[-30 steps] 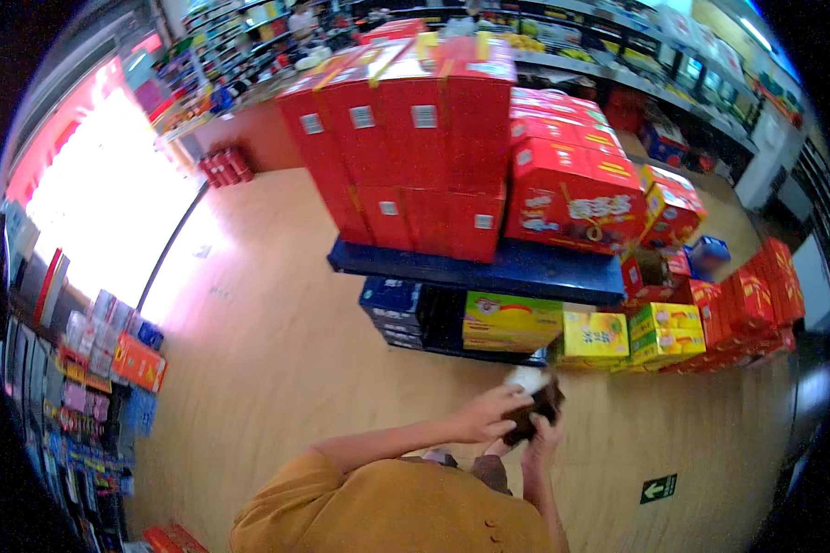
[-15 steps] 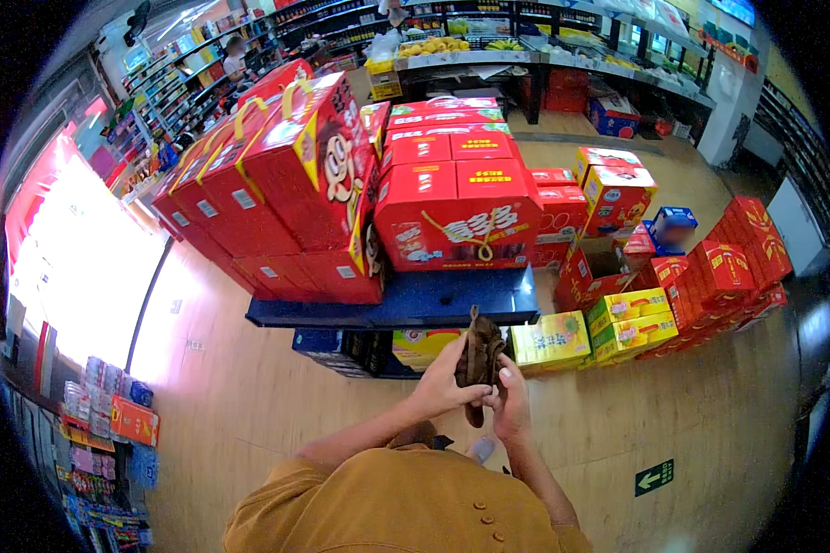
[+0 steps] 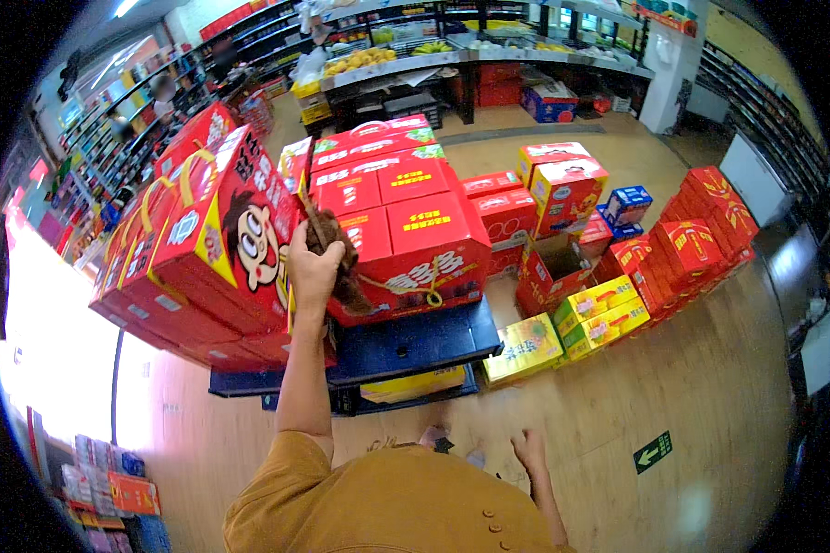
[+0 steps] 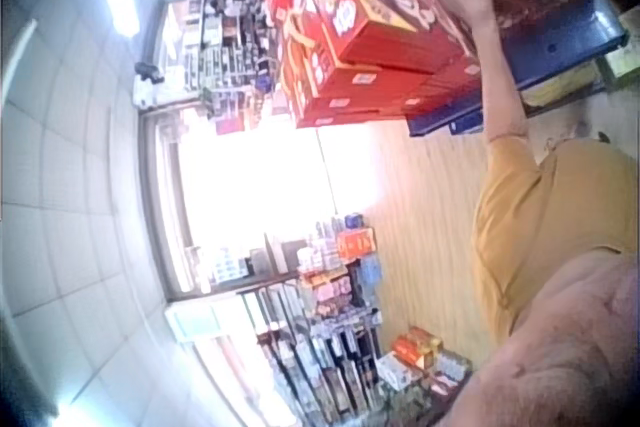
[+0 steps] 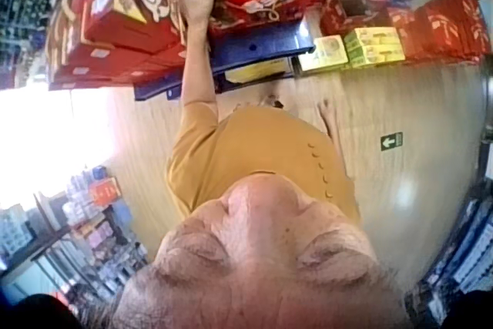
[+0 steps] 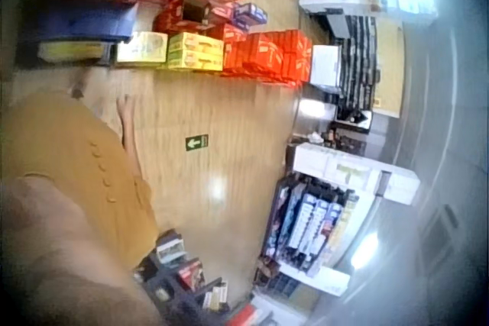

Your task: The person wipes the top of stacked red boxes with a brown cloth, then moves to a freezer to wipe the glass lid. They proceed to a shelving unit, picking up and wiping various packaged items including detergent boxes and bars before placing them back on the shelf.

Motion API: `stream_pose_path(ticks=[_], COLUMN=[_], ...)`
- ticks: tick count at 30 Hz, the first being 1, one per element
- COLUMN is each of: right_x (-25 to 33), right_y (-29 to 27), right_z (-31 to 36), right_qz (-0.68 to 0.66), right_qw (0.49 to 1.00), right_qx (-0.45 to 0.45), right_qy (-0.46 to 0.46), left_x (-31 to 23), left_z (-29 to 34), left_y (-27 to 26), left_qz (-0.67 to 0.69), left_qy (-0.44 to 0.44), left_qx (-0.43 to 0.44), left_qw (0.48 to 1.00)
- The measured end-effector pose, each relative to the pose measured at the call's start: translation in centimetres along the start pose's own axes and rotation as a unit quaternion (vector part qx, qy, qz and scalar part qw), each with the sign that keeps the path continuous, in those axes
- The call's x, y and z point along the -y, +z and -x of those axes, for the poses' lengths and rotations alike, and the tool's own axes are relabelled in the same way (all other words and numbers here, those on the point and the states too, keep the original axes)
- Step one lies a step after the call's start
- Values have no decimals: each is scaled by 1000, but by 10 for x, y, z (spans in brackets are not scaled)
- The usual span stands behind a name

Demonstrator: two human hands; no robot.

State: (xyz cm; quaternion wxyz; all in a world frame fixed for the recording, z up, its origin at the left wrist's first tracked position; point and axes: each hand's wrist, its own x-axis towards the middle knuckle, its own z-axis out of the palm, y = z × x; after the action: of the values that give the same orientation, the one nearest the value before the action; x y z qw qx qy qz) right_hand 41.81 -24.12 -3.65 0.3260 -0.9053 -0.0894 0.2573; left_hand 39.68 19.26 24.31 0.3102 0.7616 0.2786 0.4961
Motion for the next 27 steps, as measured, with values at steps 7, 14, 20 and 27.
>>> stream_pose_path(ticks=[7,14,20,27], right_x=[-52,-97,-70,-96], right_y=[14,38,30,50], right_z=[57,55,44,68], right_qz=[50,33,5,17], right_qw=[966,976,978,972], right_qx=[73,36,27,7], right_qy=[244,211,206,234], left_x=[-28,-38,-13,-31], left_z=[-24,-62,-56,-28], left_y=[3,11,31,23], left_qz=[223,323,-278,-293], left_qy=[-78,-61,72,126], left_qx=[134,178,230,229], left_qw=[962,927,930,920])
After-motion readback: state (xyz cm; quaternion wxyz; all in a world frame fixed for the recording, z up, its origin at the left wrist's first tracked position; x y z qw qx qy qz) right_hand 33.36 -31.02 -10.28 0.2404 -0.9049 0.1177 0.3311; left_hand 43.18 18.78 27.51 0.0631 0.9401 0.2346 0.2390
